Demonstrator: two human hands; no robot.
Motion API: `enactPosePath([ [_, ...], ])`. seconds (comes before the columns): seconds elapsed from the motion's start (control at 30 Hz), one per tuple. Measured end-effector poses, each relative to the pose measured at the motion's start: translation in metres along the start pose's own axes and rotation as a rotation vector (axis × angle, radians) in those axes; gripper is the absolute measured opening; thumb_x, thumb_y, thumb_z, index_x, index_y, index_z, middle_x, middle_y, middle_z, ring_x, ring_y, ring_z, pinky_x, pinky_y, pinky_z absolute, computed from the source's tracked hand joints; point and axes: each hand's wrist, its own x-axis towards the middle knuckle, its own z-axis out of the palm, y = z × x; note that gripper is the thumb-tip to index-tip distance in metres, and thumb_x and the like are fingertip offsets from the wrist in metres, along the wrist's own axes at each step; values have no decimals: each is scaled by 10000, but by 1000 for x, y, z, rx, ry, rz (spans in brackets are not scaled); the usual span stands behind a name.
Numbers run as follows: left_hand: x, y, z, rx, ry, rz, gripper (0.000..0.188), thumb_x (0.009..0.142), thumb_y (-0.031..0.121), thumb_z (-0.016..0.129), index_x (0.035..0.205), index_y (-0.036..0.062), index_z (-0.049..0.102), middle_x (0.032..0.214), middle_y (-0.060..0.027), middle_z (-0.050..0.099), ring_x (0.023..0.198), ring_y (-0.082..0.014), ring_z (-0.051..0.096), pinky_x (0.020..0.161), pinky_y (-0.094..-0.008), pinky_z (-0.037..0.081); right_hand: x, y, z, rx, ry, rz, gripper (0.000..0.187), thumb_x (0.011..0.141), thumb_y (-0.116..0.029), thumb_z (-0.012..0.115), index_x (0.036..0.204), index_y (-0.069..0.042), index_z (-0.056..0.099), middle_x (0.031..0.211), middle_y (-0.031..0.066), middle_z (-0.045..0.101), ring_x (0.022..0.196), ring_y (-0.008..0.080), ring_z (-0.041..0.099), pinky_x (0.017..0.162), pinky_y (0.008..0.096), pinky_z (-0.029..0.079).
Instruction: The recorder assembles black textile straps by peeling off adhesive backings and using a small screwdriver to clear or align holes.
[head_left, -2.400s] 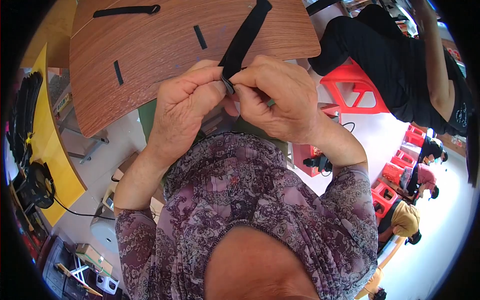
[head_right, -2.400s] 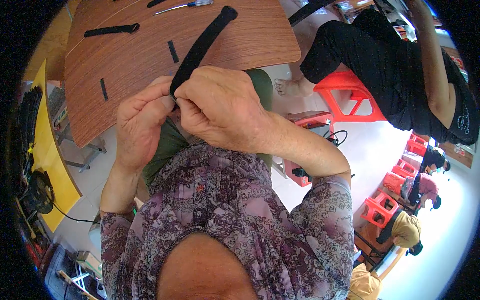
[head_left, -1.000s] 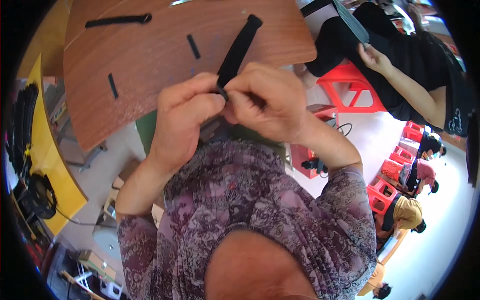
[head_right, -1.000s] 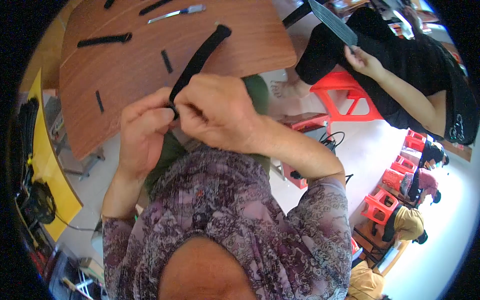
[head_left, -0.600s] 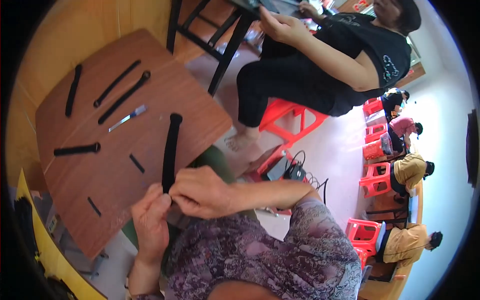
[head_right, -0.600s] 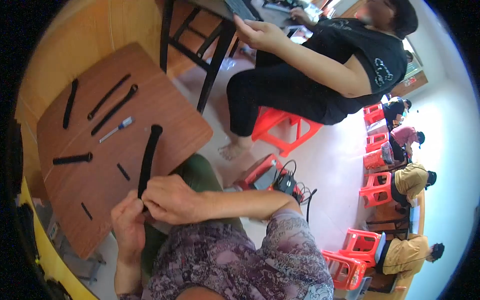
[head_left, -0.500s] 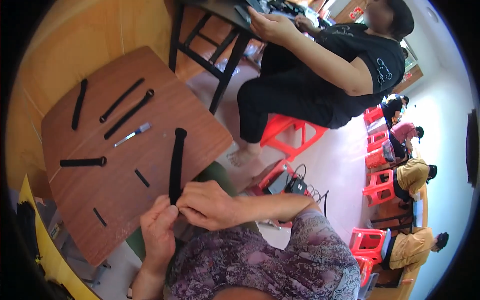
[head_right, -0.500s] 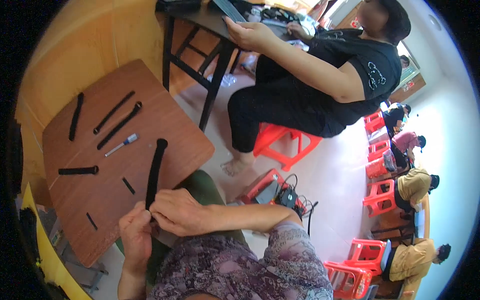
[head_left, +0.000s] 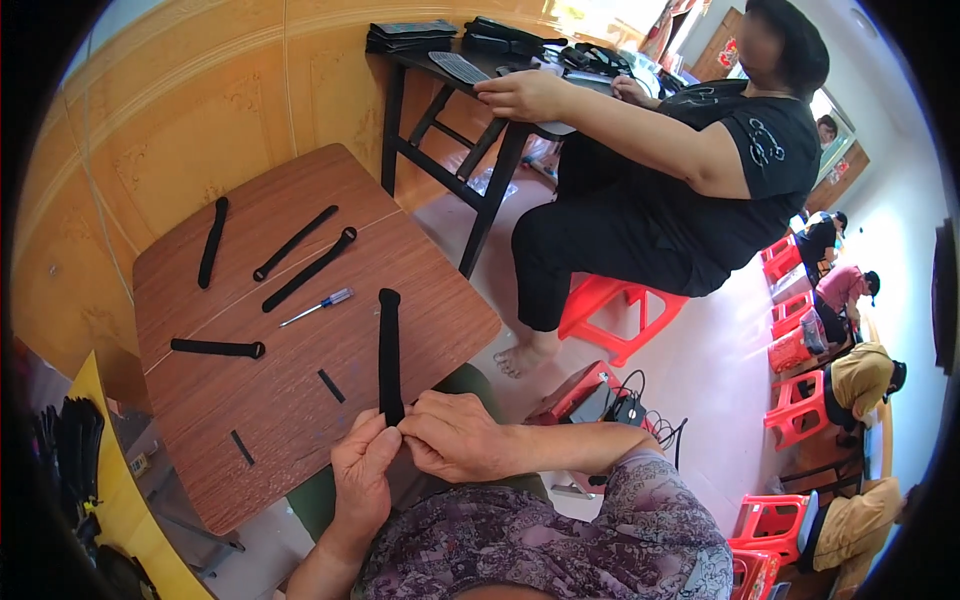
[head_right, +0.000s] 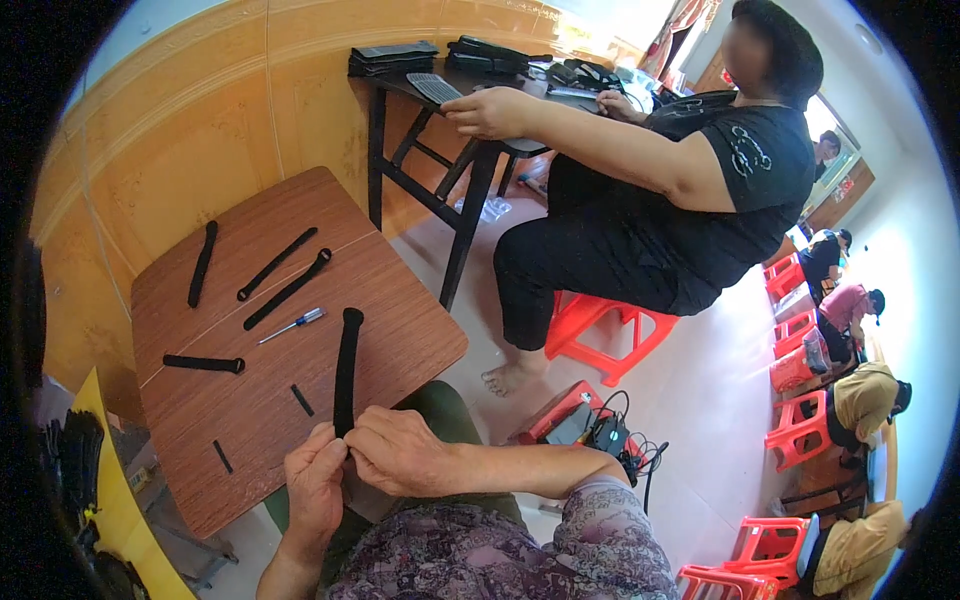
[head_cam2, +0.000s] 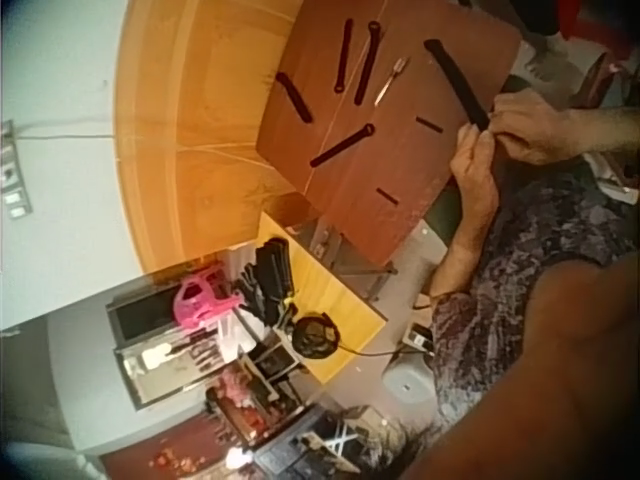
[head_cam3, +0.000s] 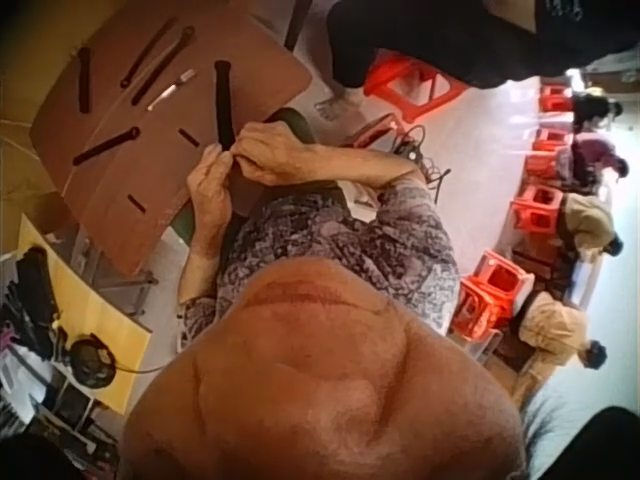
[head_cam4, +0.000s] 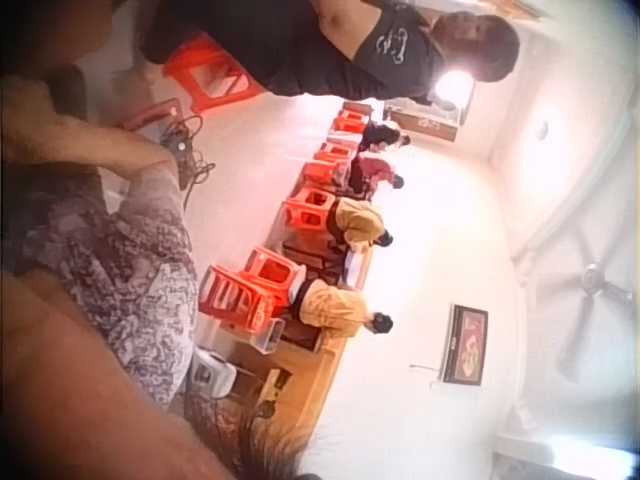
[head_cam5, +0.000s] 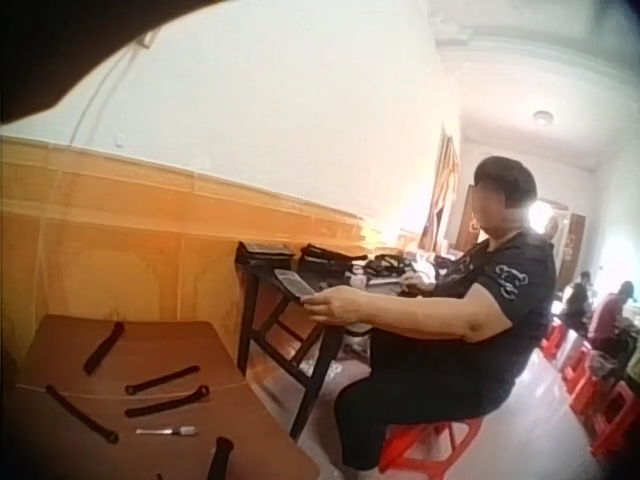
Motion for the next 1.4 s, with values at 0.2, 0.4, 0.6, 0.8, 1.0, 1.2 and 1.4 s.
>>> enactPosePath([
  [0.2,-2,4,-2,31,-29,11,261,904,101,540,1089,-67,614,1073,-59,563,999,-132,507,879,-256,383,5,-1,-4,137,28,37,223,666,84,644,862,13,567,654,105,509,552,277,518,472,343,403],
  [0.4,-2,5,0,102,-39,4,259,872,73,528,1081,-47,622,1067,-63,567,993,-137,513,878,-263,384,4,-1,-5,166,53,55,219,662,82,654,851,4,576,648,100,509,541,274,516,471,342,400],
  [0.6,-3,5,8,245,-24,23,259,861,48,500,1072,-47,617,1029,-54,571,950,-126,523,837,-245,395,-7,-1,-5,75,77,10,229,652,93,645,855,18,566,665,114,518,547,272,523,477,336,415],
  [0.8,-1,6,13,298,-23,23,274,855,23,475,1082,-49,611,1008,-54,572,938,-117,520,816,-233,397,-9,2,-9,69,97,-9,244,639,95,643,859,25,564,670,114,515,542,269,519,469,329,415],
  [1.0,5,-2,14,364,8,64,241,858,28,453,1033,-53,599,949,-55,563,854,-111,500,746,-235,395,-7,9,-7,21,106,-35,235,628,82,642,838,21,556,647,106,488,521,260,500,448,328,394],
  [1.2,3,-2,14,364,23,25,156,850,35,441,902,-61,552,842,-48,511,770,-103,449,676,-246,380,-9,14,-2,3,103,-87,217,617,85,634,804,18,547,628,94,465,495,251,474,428,328,374],
  [1.4,0,0,12,416,41,50,149,838,47,455,887,-52,556,770,-32,497,715,-99,439,639,-250,383,-11,14,2,35,94,-86,200,613,39,650,783,-12,557,619,88,460,502,259,481,428,347,373],
])
